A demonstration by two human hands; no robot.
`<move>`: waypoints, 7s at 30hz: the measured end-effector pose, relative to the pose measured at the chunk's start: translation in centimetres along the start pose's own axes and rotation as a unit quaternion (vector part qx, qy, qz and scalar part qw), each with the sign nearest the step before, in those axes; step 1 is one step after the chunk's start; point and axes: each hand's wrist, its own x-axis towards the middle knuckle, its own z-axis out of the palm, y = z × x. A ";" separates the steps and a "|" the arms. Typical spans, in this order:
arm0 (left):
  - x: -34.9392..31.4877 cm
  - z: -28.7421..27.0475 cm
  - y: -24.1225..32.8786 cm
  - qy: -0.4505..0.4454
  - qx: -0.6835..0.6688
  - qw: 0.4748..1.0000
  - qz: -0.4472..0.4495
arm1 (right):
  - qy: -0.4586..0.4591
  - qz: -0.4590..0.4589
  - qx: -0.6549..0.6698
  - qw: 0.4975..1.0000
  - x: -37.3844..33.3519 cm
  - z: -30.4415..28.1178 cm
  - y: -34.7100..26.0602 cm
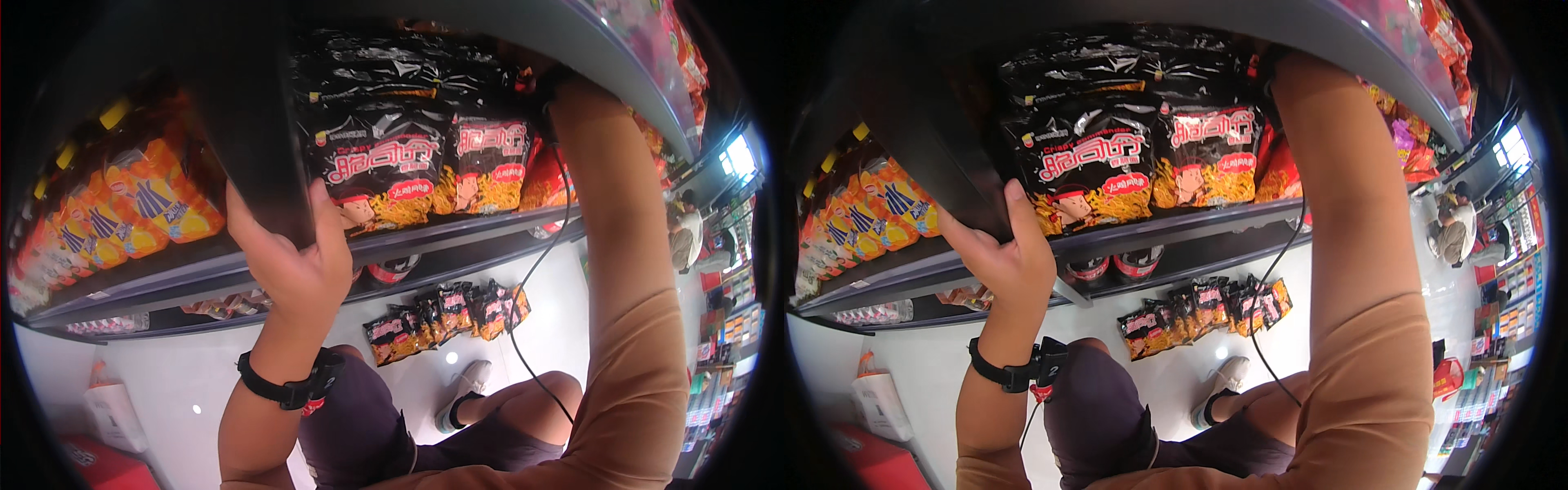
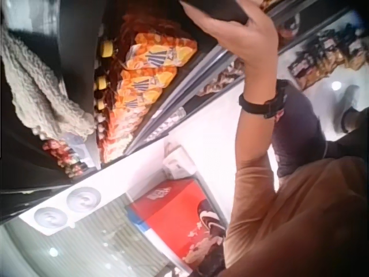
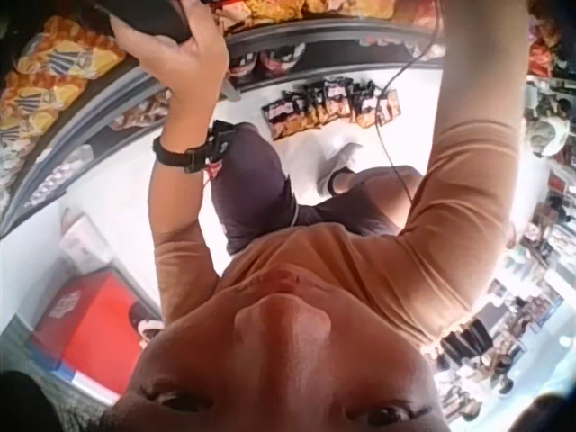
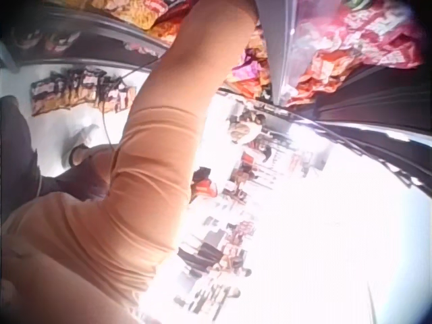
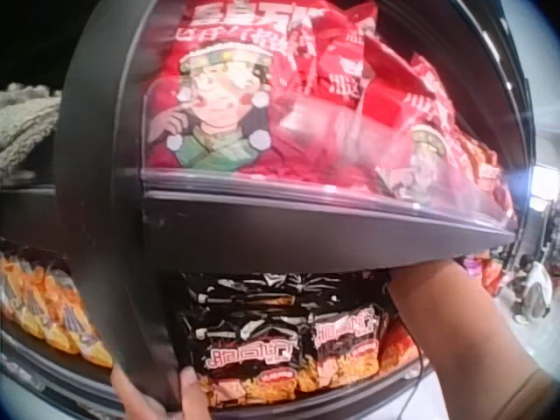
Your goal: The person takes individual packets of instant noodles from a pile on the floor and places them onto a grocery shelf, occasionally wiping the shelf surface with a cloth.
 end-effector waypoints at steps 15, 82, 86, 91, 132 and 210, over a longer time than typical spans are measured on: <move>-1.2 1.5 0.3 0.038 0.163 0.986 0.024 | -0.162 -0.474 -0.373 0.781 -19.9 -8.8 0.9; -59.0 28.0 -8.7 -0.423 0.218 0.592 -0.651 | -0.053 0.445 0.101 0.888 -45.1 -32.9 54.4; -58.4 28.1 -8.9 -0.410 0.020 0.546 -0.731 | 0.020 0.451 0.120 0.884 -45.0 -30.2 55.9; -57.4 28.8 -7.8 -0.368 0.088 0.575 -0.726 | 0.045 0.430 0.207 0.878 -45.1 -28.4 53.8; -6.3 7.5 14.9 -0.177 -0.337 0.722 -0.577 | -0.272 0.036 0.297 0.915 -29.6 -11.2 3.2; -10.4 11.2 9.9 -0.258 0.151 0.946 0.123 | -0.097 -0.290 -0.557 0.772 -37.0 -26.2 15.4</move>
